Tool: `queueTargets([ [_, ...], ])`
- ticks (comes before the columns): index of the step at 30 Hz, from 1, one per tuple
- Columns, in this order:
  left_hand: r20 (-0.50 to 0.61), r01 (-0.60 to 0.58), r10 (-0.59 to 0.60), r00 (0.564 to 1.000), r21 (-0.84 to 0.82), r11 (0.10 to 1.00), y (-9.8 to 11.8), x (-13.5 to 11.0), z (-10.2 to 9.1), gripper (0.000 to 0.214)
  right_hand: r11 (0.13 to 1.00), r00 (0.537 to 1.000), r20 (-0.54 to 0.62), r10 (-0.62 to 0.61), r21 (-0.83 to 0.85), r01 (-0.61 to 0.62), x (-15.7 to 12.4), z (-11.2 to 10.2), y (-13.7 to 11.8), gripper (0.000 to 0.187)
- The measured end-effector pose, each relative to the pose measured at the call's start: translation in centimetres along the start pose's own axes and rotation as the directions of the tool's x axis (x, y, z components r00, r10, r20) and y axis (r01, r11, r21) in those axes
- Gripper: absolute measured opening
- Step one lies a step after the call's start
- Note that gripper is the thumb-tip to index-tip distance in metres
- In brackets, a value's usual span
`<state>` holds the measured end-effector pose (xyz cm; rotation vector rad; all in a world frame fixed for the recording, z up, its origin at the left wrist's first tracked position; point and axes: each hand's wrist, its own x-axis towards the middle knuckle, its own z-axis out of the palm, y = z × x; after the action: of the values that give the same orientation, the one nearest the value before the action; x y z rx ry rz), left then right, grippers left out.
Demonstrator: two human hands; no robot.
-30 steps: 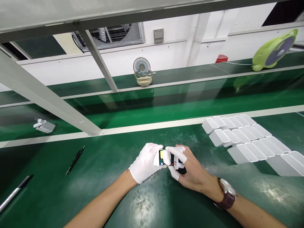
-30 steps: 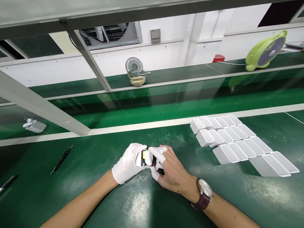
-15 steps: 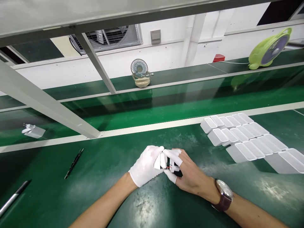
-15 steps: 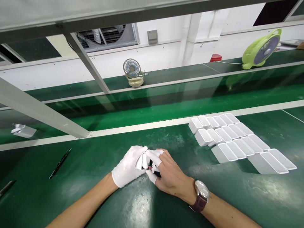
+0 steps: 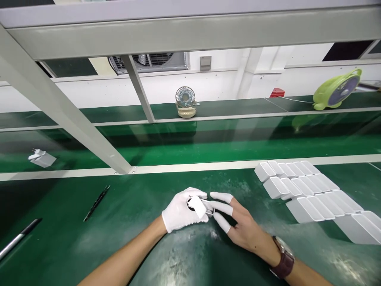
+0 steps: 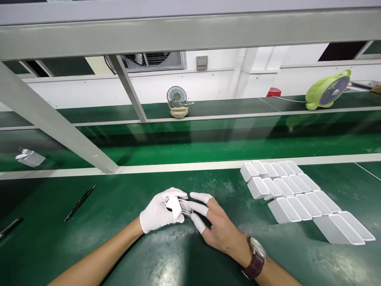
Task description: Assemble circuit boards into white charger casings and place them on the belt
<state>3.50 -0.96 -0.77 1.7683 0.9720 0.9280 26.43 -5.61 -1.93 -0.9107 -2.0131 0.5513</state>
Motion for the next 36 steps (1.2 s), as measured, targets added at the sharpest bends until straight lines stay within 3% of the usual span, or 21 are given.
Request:
queueTargets([
  [4,0.09,0.142,-0.129,0.988,-0.151,0.978,0.0,-0.2,-0.5,0.064,0.987,0.992,0.1,-0.079,-0.131,0.092,0.0,0.6,0.0,0.052],
  [8,-0.001,0.06,-0.061,0.998,-0.195,0.979,-0.2,-0.1,-0.8,0.059,0.974,0.986,0.109,-0.129,-0.171,0.147,0.0,1.4,0.4,0.05],
  [15,-0.08,0.018,-0.067,0.995,-0.497,0.868,-1.6,0.2,-0.9,0.067,0.957,0.979,0.014,-0.206,-0.207,0.204,0.6,2.5,0.6,0.041],
  [21,-0.209,0.055,-0.242,0.947,-0.638,0.768,-2.3,0.5,-1.8,0.062,0.965,0.964,-0.117,-0.24,-0.14,0.223,2.6,0.8,-1.8,0.041],
  [24,-0.238,0.058,-0.237,0.942,-0.581,0.812,-2.6,-0.5,-2.9,0.059,0.963,0.958,-0.125,-0.257,-0.116,0.243,2.9,1.0,-2.4,0.046],
  [28,-0.224,0.026,-0.093,0.97,-0.286,0.958,-2.1,-2.7,-4.0,0.063,0.956,0.965,0.135,-0.227,-0.16,0.247,2.0,2.5,-1.7,0.039],
  [30,-0.14,0.0,-0.007,0.99,-0.05,0.999,-1.3,-3.7,-4.0,0.087,0.955,0.957,0.226,-0.183,-0.19,0.228,1.5,3.1,-1.2,0.038],
  [33,-0.035,-0.08,0.089,0.995,0.214,0.974,-0.2,-4.3,-3.6,0.11,0.953,0.959,0.215,-0.186,-0.199,0.229,1.0,3.4,-0.6,0.04],
  [36,0.008,-0.182,0.188,0.982,0.286,0.941,0.5,-4.2,-3.1,0.083,0.96,0.968,0.171,-0.182,-0.182,0.212,0.7,3.6,-0.3,0.042],
])
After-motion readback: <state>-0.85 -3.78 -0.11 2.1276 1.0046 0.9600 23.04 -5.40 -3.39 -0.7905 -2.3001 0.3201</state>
